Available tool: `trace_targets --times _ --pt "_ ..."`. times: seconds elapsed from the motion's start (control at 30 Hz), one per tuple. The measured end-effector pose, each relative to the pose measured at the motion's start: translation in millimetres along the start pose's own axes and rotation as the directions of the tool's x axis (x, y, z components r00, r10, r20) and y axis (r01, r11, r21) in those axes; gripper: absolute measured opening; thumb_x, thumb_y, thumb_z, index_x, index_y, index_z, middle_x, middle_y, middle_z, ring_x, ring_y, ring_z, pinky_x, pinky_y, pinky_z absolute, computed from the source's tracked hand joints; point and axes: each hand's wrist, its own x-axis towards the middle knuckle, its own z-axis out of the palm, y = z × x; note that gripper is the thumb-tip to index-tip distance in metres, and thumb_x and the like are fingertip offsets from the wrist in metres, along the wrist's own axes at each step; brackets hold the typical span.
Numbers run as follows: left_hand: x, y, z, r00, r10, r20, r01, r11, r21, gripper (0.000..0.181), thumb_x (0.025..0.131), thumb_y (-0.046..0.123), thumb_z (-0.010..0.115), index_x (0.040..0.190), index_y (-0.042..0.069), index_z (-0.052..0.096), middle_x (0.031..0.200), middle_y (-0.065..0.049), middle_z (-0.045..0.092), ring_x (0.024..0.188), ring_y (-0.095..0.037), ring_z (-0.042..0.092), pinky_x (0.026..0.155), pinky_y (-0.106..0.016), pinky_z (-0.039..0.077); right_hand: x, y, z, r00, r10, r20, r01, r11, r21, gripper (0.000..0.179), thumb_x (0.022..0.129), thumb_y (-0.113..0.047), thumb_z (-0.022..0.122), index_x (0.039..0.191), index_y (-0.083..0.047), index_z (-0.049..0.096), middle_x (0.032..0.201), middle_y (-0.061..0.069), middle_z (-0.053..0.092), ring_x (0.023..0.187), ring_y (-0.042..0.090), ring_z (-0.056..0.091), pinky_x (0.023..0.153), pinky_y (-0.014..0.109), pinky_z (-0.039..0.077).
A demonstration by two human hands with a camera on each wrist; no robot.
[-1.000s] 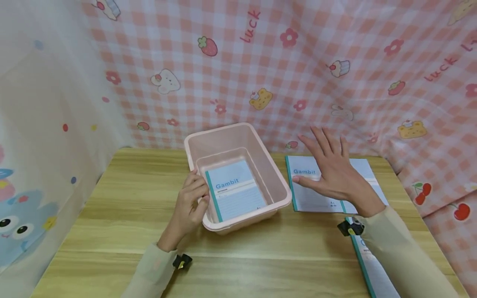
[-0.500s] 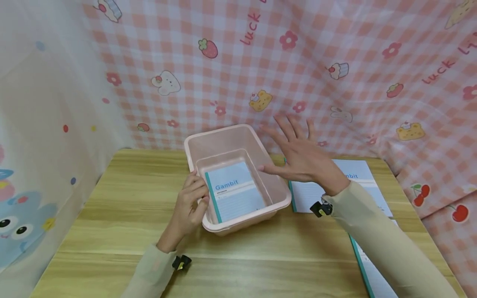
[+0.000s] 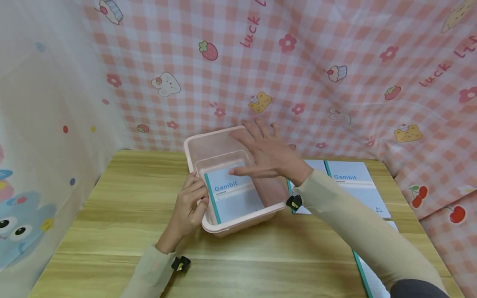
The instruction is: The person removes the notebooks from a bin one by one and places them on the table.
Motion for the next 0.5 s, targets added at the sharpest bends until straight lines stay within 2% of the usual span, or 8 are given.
trace_targets --times 0.2,0.37,0.5 --pt "-0.5 0.0 0.0 1.0 -0.007 0.003 0.007 1.0 -0.004 0.02 0.079 0.002 0.047 0.063 0.013 0.045 0.072 0.0 0.05 0.087 -0.02 0.049 0.122 -0.039 0.027 5.7 -10 1 0.998 -0.039 0.058 0.041 0.999 -0.03 0.1 0.078 -0.089 0.048 0.161 -0.039 0.022 0.173 0.005 0.012 0.159 0.036 0.008 0.119 0.07 0.012" --pt "-0.6 0.0 0.4 1.0 -0.004 0.005 0.004 1.0 -0.005 0.019 0.079 0.003 0.048 0.063 0.012 0.046 0.072 0.0 0.05 0.087 -0.02 0.049 0.122 -0.039 0.027 13.2 -15 -5 0.997 -0.037 0.061 0.04 0.998 -0.045 0.099 0.079 -0.089 0.049 0.161 -0.042 0.021 0.173 0.005 0.011 0.16 0.036 0.007 0.121 0.07 0.01" --pt "-0.1 0.1 0.7 1.0 0.001 0.0 -0.001 1.0 -0.004 0.02 0.08 0.003 0.047 0.063 0.013 0.046 0.072 0.0 0.05 0.087 -0.021 0.05 0.121 -0.041 0.028 25.6 -21 -7 0.993 -0.029 0.11 0.034 0.999 -0.039 0.099 0.079 -0.09 0.046 0.162 -0.044 0.017 0.173 0.005 0.01 0.16 0.035 0.005 0.122 0.07 0.005"
